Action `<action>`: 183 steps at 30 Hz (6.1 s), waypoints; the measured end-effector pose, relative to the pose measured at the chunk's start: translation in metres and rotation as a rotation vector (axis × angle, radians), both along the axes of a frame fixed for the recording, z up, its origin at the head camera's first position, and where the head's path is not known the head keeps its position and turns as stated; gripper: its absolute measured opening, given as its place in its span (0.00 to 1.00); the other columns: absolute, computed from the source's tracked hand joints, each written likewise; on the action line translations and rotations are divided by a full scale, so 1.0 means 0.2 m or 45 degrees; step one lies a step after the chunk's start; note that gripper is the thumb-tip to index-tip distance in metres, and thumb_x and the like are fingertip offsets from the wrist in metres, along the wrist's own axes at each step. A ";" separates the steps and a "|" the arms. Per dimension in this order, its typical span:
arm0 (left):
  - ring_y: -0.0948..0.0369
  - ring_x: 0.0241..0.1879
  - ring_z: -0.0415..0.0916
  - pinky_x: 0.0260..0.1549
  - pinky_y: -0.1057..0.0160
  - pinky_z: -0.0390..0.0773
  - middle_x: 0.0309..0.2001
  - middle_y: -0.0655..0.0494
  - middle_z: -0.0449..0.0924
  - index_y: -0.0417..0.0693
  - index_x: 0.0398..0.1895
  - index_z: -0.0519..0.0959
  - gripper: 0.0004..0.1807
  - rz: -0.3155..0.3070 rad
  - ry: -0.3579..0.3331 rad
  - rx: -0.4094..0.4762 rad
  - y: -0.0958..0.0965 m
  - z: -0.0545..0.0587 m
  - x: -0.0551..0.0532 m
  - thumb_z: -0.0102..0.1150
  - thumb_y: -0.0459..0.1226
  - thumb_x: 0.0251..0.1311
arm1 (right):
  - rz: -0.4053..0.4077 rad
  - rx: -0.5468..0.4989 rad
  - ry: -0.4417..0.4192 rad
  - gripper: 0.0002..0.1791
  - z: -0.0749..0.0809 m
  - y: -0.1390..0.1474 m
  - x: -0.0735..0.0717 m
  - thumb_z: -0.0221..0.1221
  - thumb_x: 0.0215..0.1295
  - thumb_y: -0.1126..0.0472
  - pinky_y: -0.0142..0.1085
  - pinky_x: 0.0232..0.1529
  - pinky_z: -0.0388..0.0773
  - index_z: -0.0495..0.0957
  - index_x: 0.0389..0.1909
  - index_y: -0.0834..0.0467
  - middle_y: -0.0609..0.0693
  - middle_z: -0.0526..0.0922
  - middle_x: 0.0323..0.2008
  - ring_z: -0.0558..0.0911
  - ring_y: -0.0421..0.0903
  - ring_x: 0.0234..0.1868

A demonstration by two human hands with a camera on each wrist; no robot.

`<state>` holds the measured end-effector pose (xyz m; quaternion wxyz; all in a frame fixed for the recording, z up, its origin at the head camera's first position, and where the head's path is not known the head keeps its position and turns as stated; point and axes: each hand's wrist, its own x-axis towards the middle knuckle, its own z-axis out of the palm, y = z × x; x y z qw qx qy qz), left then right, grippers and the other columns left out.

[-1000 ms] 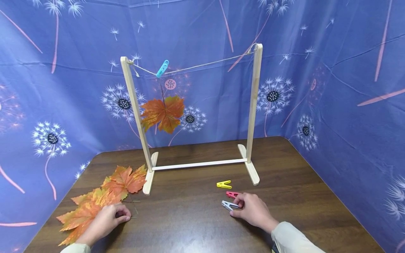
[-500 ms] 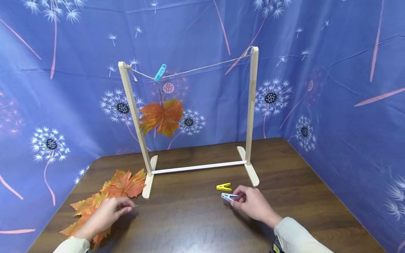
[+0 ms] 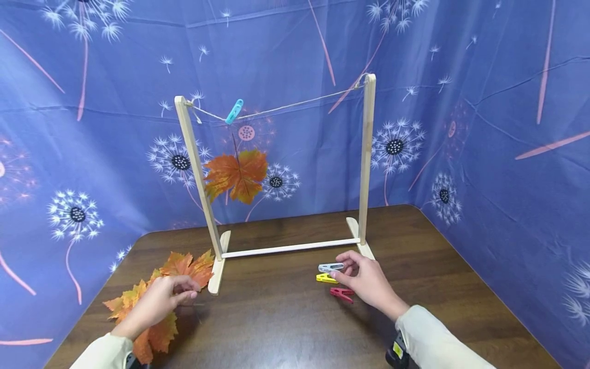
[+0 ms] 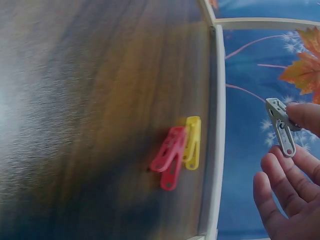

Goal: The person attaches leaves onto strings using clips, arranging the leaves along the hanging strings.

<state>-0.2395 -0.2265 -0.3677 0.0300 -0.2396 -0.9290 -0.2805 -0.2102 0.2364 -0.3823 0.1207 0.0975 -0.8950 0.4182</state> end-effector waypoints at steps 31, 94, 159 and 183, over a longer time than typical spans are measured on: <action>0.64 0.27 0.81 0.27 0.65 0.76 0.27 0.60 0.86 0.49 0.36 0.87 0.04 0.234 0.066 0.373 0.30 0.26 -0.06 0.70 0.31 0.60 | 0.028 -0.065 0.170 0.16 0.29 -0.06 -0.15 0.73 0.59 0.60 0.34 0.34 0.80 0.84 0.46 0.61 0.48 0.87 0.32 0.85 0.43 0.34; 0.58 0.31 0.85 0.36 0.58 0.81 0.33 0.53 0.89 0.45 0.39 0.88 0.06 0.183 0.316 0.795 1.01 0.88 -0.46 0.70 0.38 0.63 | 0.074 -0.096 0.438 0.23 1.33 -0.28 -0.51 0.71 0.63 0.52 0.37 0.45 0.74 0.82 0.56 0.57 0.52 0.86 0.44 0.82 0.43 0.44; 0.54 0.46 0.83 0.47 0.56 0.78 0.38 0.50 0.90 0.47 0.44 0.88 0.09 0.361 0.317 0.826 1.10 1.04 -0.65 0.70 0.40 0.64 | 0.044 0.049 0.207 0.25 1.50 -0.39 -0.74 0.69 0.64 0.45 0.47 0.57 0.75 0.83 0.56 0.56 0.53 0.87 0.47 0.80 0.50 0.55; 0.54 0.38 0.86 0.49 0.54 0.78 0.38 0.49 0.89 0.45 0.46 0.87 0.10 0.251 0.347 0.843 0.95 1.00 -0.49 0.69 0.39 0.65 | -0.025 0.109 0.366 0.23 1.45 -0.39 -0.55 0.67 0.68 0.50 0.46 0.51 0.77 0.81 0.60 0.56 0.54 0.85 0.51 0.81 0.50 0.50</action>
